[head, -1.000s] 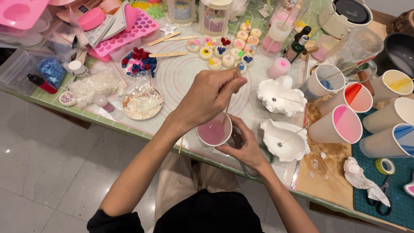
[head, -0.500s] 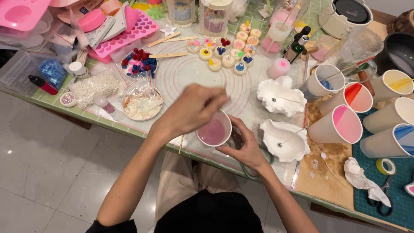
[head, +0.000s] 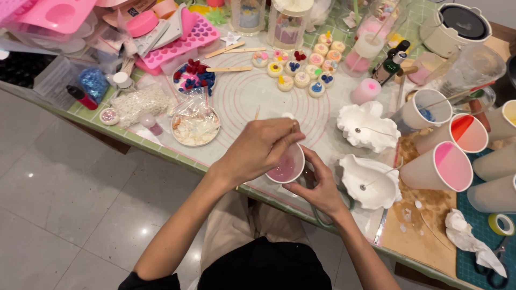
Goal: Mix dye and glitter into melted candle wax in a paper cup using a wooden stick.
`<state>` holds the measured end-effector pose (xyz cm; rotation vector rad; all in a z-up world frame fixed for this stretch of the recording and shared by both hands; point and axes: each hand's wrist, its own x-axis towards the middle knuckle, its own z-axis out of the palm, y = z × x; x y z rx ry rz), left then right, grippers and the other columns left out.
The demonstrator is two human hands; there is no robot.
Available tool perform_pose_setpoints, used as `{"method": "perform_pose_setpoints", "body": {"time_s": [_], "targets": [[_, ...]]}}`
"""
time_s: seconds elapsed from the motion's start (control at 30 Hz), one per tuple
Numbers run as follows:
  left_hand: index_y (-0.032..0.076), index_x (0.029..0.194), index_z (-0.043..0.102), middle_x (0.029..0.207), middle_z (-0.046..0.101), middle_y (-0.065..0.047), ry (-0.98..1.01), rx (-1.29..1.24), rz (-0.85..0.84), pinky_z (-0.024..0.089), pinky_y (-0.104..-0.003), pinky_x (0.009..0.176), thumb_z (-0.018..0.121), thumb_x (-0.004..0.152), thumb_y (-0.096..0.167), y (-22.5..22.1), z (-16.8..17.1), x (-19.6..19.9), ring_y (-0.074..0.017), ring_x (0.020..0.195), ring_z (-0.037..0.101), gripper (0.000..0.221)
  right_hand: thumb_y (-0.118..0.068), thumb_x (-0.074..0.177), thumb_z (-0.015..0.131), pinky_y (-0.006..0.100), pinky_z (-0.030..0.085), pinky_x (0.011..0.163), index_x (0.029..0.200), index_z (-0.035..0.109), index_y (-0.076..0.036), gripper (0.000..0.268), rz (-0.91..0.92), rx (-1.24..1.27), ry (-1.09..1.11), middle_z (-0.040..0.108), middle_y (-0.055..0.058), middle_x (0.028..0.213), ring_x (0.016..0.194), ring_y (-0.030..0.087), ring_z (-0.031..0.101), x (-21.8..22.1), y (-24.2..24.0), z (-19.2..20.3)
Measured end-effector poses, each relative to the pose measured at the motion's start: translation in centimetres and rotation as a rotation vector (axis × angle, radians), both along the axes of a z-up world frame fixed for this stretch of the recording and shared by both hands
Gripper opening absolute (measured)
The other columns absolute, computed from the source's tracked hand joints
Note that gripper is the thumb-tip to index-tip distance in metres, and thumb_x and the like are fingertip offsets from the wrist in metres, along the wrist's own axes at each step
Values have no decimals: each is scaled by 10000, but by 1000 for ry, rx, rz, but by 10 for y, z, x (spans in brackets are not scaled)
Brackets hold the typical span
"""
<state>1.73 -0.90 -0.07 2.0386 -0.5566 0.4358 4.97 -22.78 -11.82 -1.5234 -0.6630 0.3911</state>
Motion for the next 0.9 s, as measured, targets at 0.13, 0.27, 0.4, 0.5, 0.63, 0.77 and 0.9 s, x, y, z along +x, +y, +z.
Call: {"method": "perform_pose_setpoints", "body": {"time_s": [0.13,0.27,0.4,0.5,0.63,0.77,0.9], "targets": [[-16,901,635,765,633,-170,8,3,5,479,-407,642,640,999,149,4,-4,0,-334,686,637,192,-3,778,832,336,509,1061,1517,419,-18,847,1,0,2,586,92,1376,1245,160,583,1,1,-3],[-10,935,656,797,656,-160,24,-64,40,491,-383,642,630,1010,151,4,-6,-5,-304,692,654,180,14,777,827,339,520,1050,1517,415,-13,847,3,26,27,586,95,1367,1235,161,588,1,1,-6],[-6,958,672,811,667,-143,28,-128,49,501,-366,648,621,1017,138,3,-6,-9,-274,695,669,164,16,777,825,341,518,1056,1519,411,-11,850,-3,31,32,580,97,1375,1243,163,583,0,2,-3],[-19,927,664,777,655,-145,58,-138,75,495,-367,639,629,1014,135,4,-3,-9,-275,665,649,180,8,775,826,341,510,1069,1520,411,-15,853,-10,11,22,578,99,1390,1259,163,579,-1,2,2],[-25,925,663,786,659,-144,53,-161,42,497,-359,638,627,1008,124,3,-4,-7,-256,667,651,175,-10,771,836,339,506,1071,1515,417,-22,854,-29,-12,13,579,97,1402,1263,161,580,-2,2,5],[-44,903,655,785,650,-149,69,-143,69,486,-354,633,630,1006,100,2,-3,-8,-246,656,634,178,-39,776,846,332,510,1069,1512,430,-29,845,-32,-29,8,593,93,1390,1252,158,592,-1,2,6],[-56,895,645,794,650,-143,-5,-134,85,484,-357,639,641,995,70,2,-6,-6,-239,678,638,161,-49,790,846,330,487,1103,1523,423,-30,847,-16,-14,-7,586,87,1407,1284,158,576,0,0,6]]}}
